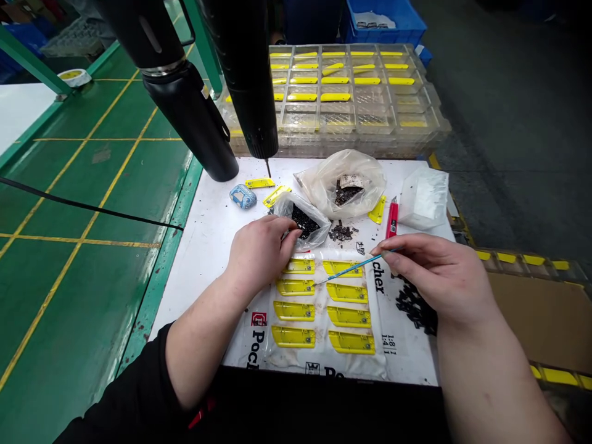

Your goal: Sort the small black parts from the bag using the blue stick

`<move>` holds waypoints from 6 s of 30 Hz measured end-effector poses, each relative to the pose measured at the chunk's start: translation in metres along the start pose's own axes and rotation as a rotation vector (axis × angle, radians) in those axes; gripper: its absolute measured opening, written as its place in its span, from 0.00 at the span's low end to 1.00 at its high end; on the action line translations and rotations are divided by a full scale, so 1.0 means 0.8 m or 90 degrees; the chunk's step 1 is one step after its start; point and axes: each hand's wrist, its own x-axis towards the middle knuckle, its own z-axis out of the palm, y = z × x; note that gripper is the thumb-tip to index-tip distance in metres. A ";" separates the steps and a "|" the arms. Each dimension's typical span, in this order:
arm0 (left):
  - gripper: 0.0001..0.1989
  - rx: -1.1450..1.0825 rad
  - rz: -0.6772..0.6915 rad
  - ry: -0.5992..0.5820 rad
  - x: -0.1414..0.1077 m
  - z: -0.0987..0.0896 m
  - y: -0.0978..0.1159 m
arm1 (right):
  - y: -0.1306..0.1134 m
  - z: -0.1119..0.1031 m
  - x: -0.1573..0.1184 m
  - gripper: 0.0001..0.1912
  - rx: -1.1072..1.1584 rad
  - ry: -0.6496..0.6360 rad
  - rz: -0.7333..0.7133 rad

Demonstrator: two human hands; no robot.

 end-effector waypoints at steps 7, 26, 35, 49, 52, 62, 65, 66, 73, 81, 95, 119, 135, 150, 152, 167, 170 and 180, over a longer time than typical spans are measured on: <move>0.16 0.004 -0.007 -0.012 0.000 -0.001 0.004 | -0.001 -0.002 -0.002 0.07 0.009 -0.019 0.001; 0.16 0.005 -0.001 -0.016 0.002 0.000 0.005 | -0.006 -0.001 -0.005 0.07 0.008 -0.121 0.007; 0.16 0.005 -0.002 -0.023 0.001 0.001 0.005 | -0.002 0.004 -0.002 0.08 -0.024 -0.116 0.001; 0.16 0.000 0.004 -0.024 0.002 0.001 0.003 | -0.002 0.005 -0.001 0.07 -0.014 -0.097 -0.013; 0.16 0.002 0.006 -0.023 0.002 0.002 0.003 | -0.002 0.003 -0.001 0.09 -0.009 -0.130 -0.023; 0.16 0.007 0.012 -0.009 0.001 0.001 0.004 | -0.012 0.000 -0.005 0.11 0.055 -0.191 -0.053; 0.17 0.005 0.012 -0.008 0.001 0.001 0.004 | -0.018 0.003 -0.004 0.08 0.037 -0.228 -0.055; 0.17 0.003 0.013 -0.007 0.001 0.002 0.004 | -0.020 0.004 -0.004 0.08 0.031 -0.239 -0.052; 0.16 0.000 0.018 -0.005 0.001 0.004 0.003 | -0.022 0.006 -0.004 0.07 0.020 -0.274 -0.054; 0.17 0.003 0.021 -0.008 0.002 0.004 0.002 | -0.024 0.009 -0.002 0.06 -0.005 -0.290 -0.055; 0.17 0.008 0.016 -0.012 0.001 0.001 0.005 | -0.025 0.007 -0.002 0.23 0.032 -0.326 -0.162; 0.17 -0.001 0.021 -0.010 0.001 0.001 0.005 | -0.024 0.004 -0.003 0.18 -0.011 -0.309 -0.148; 0.17 0.005 0.024 0.001 0.002 0.000 0.000 | -0.017 -0.045 0.003 0.14 0.165 0.119 -0.085; 0.17 0.003 0.015 -0.005 0.001 -0.001 0.002 | 0.010 -0.045 0.016 0.13 0.141 0.269 0.009; 0.17 0.001 0.014 -0.005 0.001 -0.001 0.002 | 0.011 -0.044 0.018 0.12 0.150 0.279 0.037; 0.17 0.026 -0.006 -0.027 0.001 -0.003 0.007 | 0.015 -0.040 0.024 0.19 0.177 0.307 0.072; 0.17 0.026 -0.002 -0.027 0.001 -0.003 0.007 | 0.013 -0.039 0.023 0.18 0.178 0.316 0.051; 0.17 0.034 -0.006 -0.028 0.000 -0.003 0.007 | 0.010 -0.037 0.019 0.11 0.137 0.282 -0.027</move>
